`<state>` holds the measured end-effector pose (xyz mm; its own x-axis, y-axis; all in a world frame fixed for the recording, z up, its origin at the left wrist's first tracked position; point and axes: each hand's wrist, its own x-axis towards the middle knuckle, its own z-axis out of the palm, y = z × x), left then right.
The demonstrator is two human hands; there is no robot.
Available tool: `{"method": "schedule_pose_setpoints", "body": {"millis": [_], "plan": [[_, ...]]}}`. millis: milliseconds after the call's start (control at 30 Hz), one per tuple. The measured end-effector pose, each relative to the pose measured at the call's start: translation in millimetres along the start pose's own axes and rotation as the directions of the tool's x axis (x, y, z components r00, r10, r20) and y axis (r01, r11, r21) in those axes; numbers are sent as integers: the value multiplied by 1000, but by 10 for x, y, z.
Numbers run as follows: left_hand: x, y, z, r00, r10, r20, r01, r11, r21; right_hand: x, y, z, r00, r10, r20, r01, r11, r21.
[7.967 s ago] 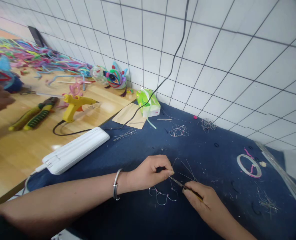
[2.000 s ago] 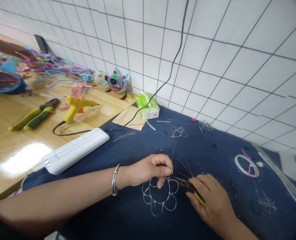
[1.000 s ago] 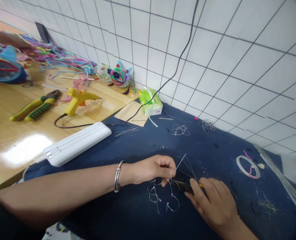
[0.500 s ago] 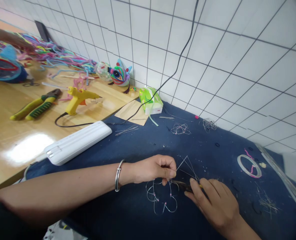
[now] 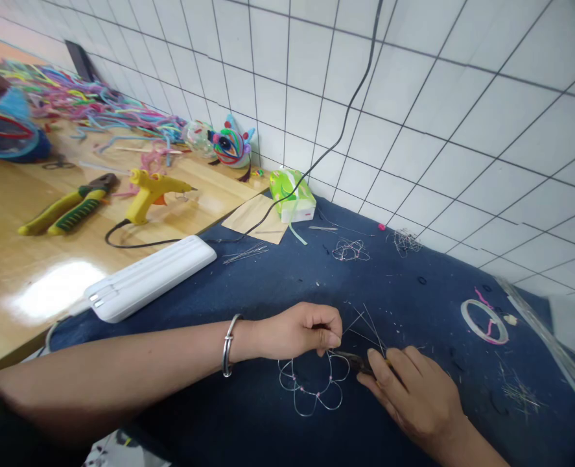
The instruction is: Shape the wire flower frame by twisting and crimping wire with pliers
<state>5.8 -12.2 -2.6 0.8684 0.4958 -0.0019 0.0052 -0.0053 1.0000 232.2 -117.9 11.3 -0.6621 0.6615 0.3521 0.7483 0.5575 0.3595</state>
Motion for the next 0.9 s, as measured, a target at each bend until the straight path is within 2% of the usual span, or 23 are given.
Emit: {"method": "schedule_pose_setpoints", "body": {"millis": [233, 400, 500, 567, 667, 767, 900], "plan": [[-7, 56, -1, 992, 126, -32, -121, 985, 122, 8, -48, 44, 995, 95, 12, -96, 988, 124], [-11, 111, -60, 978, 177, -110, -171, 983, 61, -24, -102, 111, 979, 171, 115, -196, 943, 270], [-6, 115, -71, 977, 180, -110, -179, 984, 18, -33, -92, 132, 938, 326, 115, -344, 847, 406], [1, 109, -61, 980, 171, -103, -172, 985, 1, -26, -81, 125, 910, 387, 151, -407, 759, 507], [9, 99, -44, 982, 158, -104, -161, 987, -15, 2, -83, 90, 885, 374, 276, -461, 630, 625], [12, 91, -41, 984, 146, -105, -148, 989, -11, 33, -99, 56, 851, 358, 385, -524, 528, 668], [7, 79, -50, 987, 125, -97, -125, 992, 6, 47, -106, 43, 824, 356, 440, -565, 470, 678]]}}
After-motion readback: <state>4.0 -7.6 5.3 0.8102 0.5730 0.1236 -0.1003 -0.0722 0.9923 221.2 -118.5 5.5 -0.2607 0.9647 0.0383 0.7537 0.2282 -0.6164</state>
